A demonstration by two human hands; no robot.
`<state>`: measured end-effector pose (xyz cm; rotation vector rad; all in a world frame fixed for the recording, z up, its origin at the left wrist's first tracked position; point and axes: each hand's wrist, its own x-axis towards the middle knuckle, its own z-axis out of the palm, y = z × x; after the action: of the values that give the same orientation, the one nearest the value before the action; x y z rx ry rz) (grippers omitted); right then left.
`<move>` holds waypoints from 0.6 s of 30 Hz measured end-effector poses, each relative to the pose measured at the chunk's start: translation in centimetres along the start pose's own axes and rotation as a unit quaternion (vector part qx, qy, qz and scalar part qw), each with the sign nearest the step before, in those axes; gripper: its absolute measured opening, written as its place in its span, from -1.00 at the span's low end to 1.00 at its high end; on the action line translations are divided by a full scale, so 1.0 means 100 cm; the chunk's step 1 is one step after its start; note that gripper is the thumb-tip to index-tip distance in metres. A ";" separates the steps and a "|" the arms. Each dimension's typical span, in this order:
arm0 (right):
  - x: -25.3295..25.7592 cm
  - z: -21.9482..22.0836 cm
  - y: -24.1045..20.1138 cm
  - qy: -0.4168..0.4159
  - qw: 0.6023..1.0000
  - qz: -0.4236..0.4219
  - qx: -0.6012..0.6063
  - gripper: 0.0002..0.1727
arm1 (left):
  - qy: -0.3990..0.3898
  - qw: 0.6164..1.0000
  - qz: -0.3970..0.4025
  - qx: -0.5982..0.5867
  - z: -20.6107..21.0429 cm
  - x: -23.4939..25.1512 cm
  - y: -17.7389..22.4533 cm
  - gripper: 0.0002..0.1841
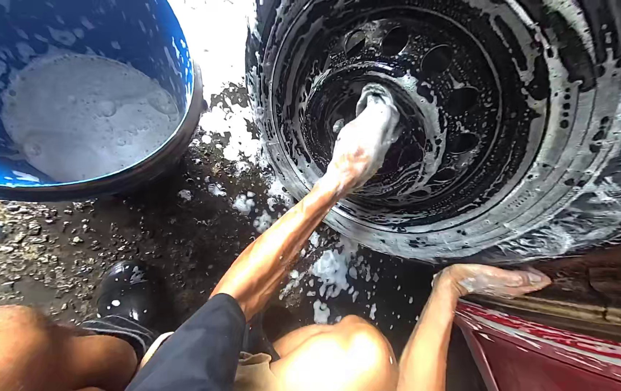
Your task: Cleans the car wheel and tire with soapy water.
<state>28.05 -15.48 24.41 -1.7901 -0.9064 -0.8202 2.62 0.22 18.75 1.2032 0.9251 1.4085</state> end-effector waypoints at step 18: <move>0.001 0.003 -0.004 0.031 0.996 0.041 0.072 -0.54 | 0.109 0.988 -0.062 -0.090 -0.065 0.004 -0.039 -0.57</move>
<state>27.83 -15.05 24.51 -1.6560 -0.8247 -0.7353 -2.88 1.77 13.75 0.8555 0.9821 1.5087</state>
